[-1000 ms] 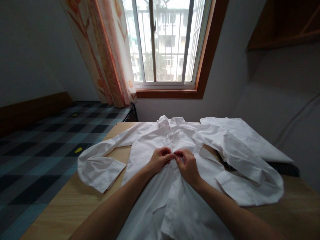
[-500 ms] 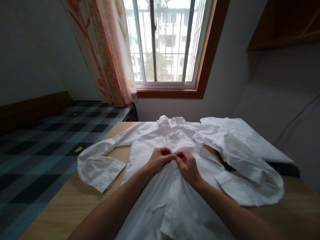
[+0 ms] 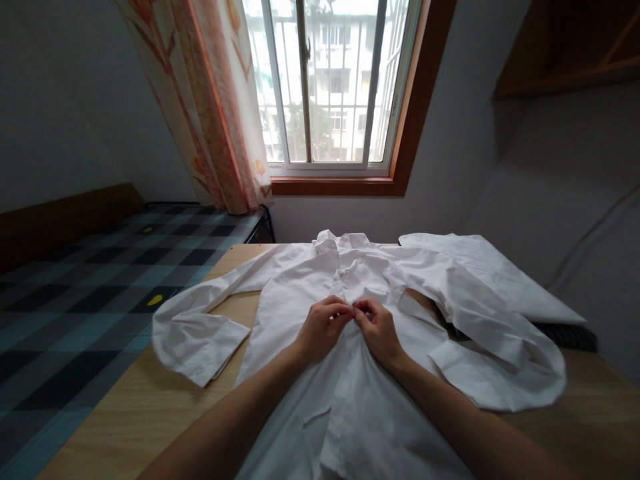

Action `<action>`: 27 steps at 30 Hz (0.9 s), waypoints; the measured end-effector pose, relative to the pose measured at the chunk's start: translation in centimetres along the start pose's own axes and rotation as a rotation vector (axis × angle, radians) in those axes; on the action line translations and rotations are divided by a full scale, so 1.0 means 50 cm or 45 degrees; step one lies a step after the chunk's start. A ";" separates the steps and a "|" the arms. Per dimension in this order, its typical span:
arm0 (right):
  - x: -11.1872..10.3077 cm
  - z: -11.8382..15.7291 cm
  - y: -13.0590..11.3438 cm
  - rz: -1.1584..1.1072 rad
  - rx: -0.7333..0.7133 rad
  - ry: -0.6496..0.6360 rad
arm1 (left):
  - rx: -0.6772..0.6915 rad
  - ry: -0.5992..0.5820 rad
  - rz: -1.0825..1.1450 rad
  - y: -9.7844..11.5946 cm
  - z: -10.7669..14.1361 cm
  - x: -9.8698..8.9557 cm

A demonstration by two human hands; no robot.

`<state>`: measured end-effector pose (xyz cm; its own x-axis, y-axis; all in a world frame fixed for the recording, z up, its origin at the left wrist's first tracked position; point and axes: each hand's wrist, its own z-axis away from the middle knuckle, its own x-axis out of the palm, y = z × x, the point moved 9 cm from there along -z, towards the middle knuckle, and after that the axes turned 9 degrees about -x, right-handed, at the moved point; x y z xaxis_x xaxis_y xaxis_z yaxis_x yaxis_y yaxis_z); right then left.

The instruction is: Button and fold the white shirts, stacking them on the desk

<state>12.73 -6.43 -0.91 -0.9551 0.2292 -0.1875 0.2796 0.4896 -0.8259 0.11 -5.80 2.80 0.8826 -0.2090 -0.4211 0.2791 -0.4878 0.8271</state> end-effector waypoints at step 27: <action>-0.051 -0.020 0.017 -0.064 0.135 0.255 | -0.400 0.426 0.205 -0.111 -0.035 -0.100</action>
<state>15.49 -5.75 -0.60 -0.9263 0.3741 -0.0439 0.2100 0.4161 -0.8847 -5.19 -0.58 0.97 0.9828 0.0484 -0.1783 0.1842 -0.1818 0.9659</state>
